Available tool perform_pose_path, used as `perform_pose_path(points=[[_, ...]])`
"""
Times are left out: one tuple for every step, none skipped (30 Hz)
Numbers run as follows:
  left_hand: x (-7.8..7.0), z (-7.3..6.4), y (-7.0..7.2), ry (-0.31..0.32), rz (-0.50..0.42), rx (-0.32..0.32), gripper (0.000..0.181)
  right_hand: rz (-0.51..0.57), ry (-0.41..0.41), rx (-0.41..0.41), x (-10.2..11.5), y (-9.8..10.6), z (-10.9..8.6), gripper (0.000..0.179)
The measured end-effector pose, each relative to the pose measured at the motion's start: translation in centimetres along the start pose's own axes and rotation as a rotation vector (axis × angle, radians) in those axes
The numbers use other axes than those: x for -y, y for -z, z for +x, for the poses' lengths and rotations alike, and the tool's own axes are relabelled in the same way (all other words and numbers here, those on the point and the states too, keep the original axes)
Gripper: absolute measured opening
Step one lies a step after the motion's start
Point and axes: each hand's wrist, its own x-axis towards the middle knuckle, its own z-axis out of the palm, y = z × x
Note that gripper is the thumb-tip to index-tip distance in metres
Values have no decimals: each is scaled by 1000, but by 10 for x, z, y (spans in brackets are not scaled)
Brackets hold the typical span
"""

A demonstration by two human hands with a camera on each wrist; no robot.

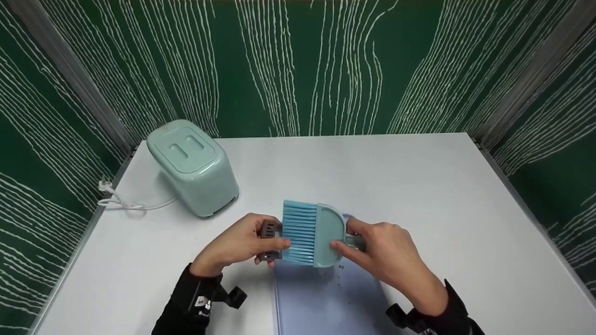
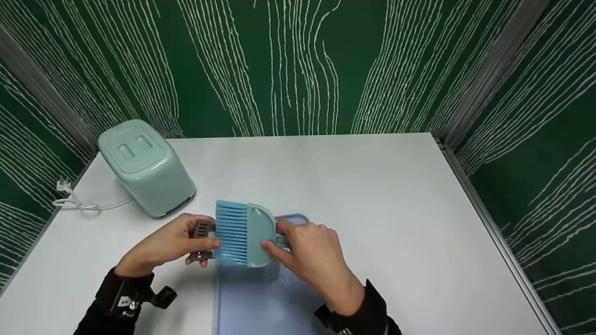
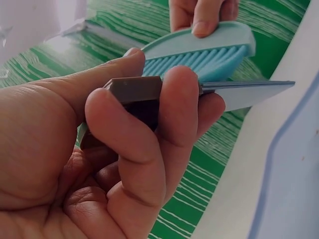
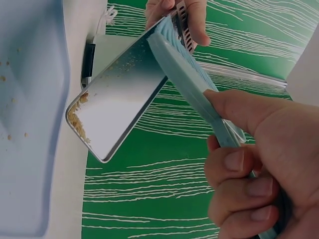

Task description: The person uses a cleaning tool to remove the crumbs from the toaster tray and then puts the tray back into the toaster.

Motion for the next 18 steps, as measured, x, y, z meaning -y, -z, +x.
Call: perform_pose_path(points=[[0, 0, 0, 2, 0, -4, 23, -14, 3, -2, 0, 0, 0, 36], [0, 0, 0, 5, -1, -7, 23, -28, 6, -5, -1, 0, 0, 37], [0, 0, 0, 9, -1, -10, 23, -41, 9, -9, -1, 0, -1, 37], [0, 0, 0, 12, -3, -13, 23, -53, 12, -13, -1, 1, -1, 37], [0, 0, 1, 15, -1, -16, 22, -63, 11, -15, -2, 1, -1, 37], [0, 0, 1, 19, 1, -21, 22, -72, 9, -17, -2, 1, -1, 36], [0, -1, 1, 22, 5, -26, 22, -83, 5, -18, -2, 2, -1, 36], [0, -1, 1, 25, 7, -31, 22, -93, 2, -18, -2, 2, -1, 36], [0, -1, 2, 27, 9, -36, 22, -102, -2, -16, -2, 3, -1, 35], [-1, -2, 2, 28, 12, -41, 22, -113, -6, -14, -3, 3, -1, 35], [-1, -2, 2, 27, 15, -45, 22, -124, -11, -12, -3, 4, -1, 36], [-1, -2, 2, 28, 16, -49, 22, -134, -16, -10, -3, 4, -1, 35], [-1, -3, 2, 26, 19, -50, 23, -144, -20, -8, -4, 4, -2, 35], [-2, -3, 3, 27, 20, -52, 22, -152, -25, -6, -4, 4, -2, 35], [-2, -3, 3, 27, 20, -54, 23, -162, -28, -4, -5, 5, -2, 35], [-2, -4, 3, 28, 22, -57, 24, -174, -29, -2, -6, 5, -2, 36], [-3, -4, 3, 29, 24, -60, 24, -185, -29, -1, -6, 5, -2, 37], [-3, -5, 3, 30, 27, -64, 25, -195, -28, -1, -7, 5, -2, 37]])
